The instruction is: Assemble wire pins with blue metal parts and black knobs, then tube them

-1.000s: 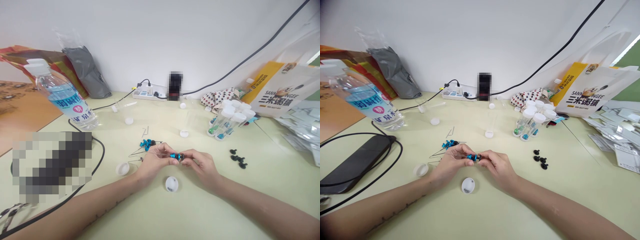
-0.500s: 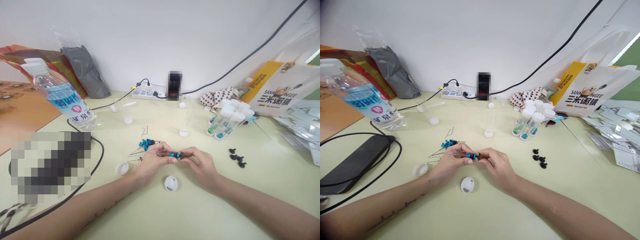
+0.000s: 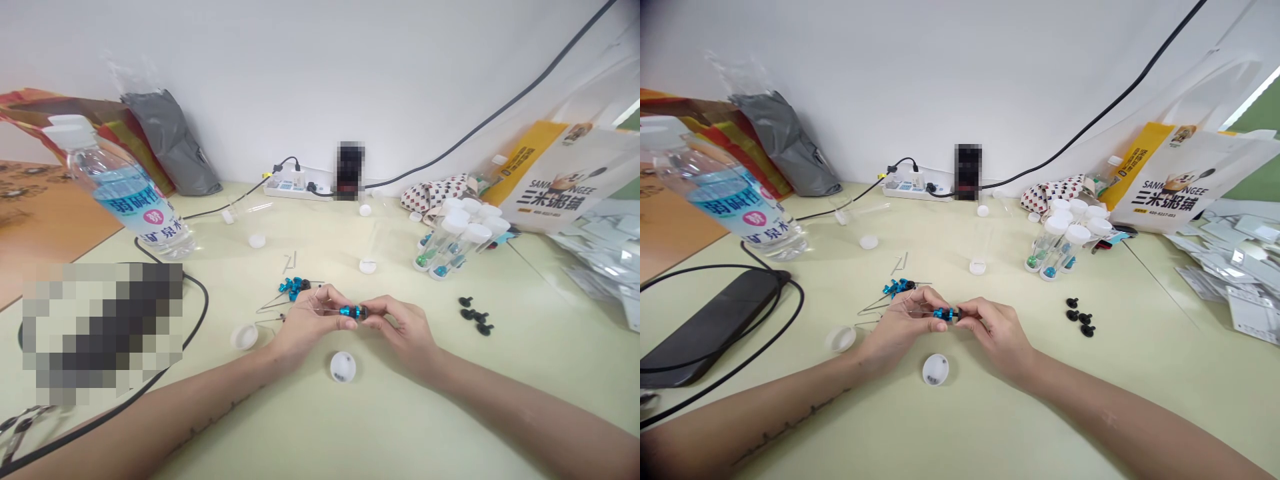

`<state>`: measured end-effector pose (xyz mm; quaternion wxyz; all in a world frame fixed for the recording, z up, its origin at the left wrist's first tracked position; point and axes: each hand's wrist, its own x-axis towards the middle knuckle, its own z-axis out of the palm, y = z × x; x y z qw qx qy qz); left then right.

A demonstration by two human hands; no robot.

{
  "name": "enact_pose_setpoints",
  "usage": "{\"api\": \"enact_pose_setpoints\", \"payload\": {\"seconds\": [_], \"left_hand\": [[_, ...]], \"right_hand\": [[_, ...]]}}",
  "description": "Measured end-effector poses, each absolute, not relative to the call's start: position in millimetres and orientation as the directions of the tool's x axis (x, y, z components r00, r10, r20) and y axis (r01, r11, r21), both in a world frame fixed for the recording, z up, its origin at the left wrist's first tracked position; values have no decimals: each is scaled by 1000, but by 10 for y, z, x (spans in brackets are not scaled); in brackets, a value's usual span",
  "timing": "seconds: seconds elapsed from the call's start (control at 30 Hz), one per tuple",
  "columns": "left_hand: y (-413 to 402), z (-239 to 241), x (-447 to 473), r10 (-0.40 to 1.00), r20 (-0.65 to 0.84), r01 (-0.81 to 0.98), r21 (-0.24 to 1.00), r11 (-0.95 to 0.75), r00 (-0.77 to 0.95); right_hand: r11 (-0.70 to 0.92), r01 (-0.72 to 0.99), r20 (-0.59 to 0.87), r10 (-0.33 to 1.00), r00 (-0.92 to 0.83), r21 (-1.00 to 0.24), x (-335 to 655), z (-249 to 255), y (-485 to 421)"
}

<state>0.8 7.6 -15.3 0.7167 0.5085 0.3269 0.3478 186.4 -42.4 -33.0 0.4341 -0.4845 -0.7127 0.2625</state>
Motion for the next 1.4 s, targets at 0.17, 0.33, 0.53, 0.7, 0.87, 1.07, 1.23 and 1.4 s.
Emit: {"api": "enact_pose_setpoints", "payload": {"seconds": [0.17, 0.33, 0.53, 0.7, 0.87, 1.07, 1.23, 1.4], "left_hand": [[74, -147, 4, 825, -113, -166, 956, 242, 553], [69, -143, -4, 816, -109, -169, 954, 246, 568], [66, -151, 0, 818, -101, -180, 953, 242, 566], [68, -161, -4, 817, -102, -174, 955, 241, 567], [70, -164, -4, 815, -106, -169, 955, 243, 570], [80, -171, 1, 823, -90, -180, 957, 227, 561], [103, -197, -3, 844, -99, -215, 945, 245, 528], [100, -196, -5, 834, -102, -203, 947, 248, 542]], "right_hand": [[374, 466, 342, 927, -157, -801, 1874, -331, -425], [370, 446, 329, 929, -170, -815, 1875, -331, -418], [384, 456, 341, 923, -175, -803, 1883, -337, -422], [393, 469, 345, 919, -189, -791, 1886, -322, -419], [401, 448, 348, 916, -199, -799, 1883, -314, -416], [403, 476, 346, 915, -206, -782, 1882, -315, -411], [442, 472, 403, 896, -186, -763, 1871, -330, -401], [458, 500, 439, 883, -163, -735, 1863, -340, -402]]}}
